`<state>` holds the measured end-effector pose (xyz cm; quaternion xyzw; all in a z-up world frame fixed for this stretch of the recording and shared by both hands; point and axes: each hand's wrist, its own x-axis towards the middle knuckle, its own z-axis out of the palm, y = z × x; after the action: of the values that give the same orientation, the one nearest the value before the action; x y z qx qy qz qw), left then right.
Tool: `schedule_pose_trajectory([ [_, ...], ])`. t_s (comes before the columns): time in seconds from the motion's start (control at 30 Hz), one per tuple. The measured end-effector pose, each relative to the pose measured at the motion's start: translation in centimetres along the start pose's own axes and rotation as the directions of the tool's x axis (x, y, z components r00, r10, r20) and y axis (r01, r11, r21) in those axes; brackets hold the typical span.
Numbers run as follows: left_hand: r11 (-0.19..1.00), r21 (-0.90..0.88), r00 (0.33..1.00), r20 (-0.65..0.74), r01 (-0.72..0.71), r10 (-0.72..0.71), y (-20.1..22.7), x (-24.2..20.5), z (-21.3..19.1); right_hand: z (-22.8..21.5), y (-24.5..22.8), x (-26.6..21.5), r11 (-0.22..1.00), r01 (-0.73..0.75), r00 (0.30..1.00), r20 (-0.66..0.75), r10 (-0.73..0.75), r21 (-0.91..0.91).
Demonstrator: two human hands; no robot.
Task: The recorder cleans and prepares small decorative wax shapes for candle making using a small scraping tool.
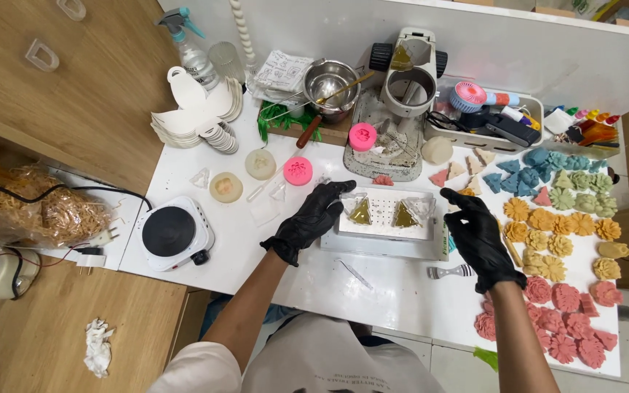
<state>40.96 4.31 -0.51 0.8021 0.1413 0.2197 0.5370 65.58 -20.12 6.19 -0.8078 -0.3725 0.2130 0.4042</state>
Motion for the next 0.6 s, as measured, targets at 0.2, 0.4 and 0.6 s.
schedule_pose_trajectory([
  [0.2,0.987,0.092,0.982,0.122,0.133,-0.143,2.4,-0.3,-0.7,1.9,2.0,2.6,0.993,0.085,0.982,0.178,-0.069,-0.082],
  [0.4,0.952,0.275,0.98,0.105,0.135,-0.169,3.6,0.6,-0.1,2.5,2.2,2.9,0.986,0.149,0.977,0.166,-0.137,-0.068],
  [0.6,0.949,0.311,0.996,0.047,0.056,-0.074,3.2,0.4,0.9,2.1,-2.0,1.7,0.997,-0.065,0.973,0.219,0.071,-0.031],
])
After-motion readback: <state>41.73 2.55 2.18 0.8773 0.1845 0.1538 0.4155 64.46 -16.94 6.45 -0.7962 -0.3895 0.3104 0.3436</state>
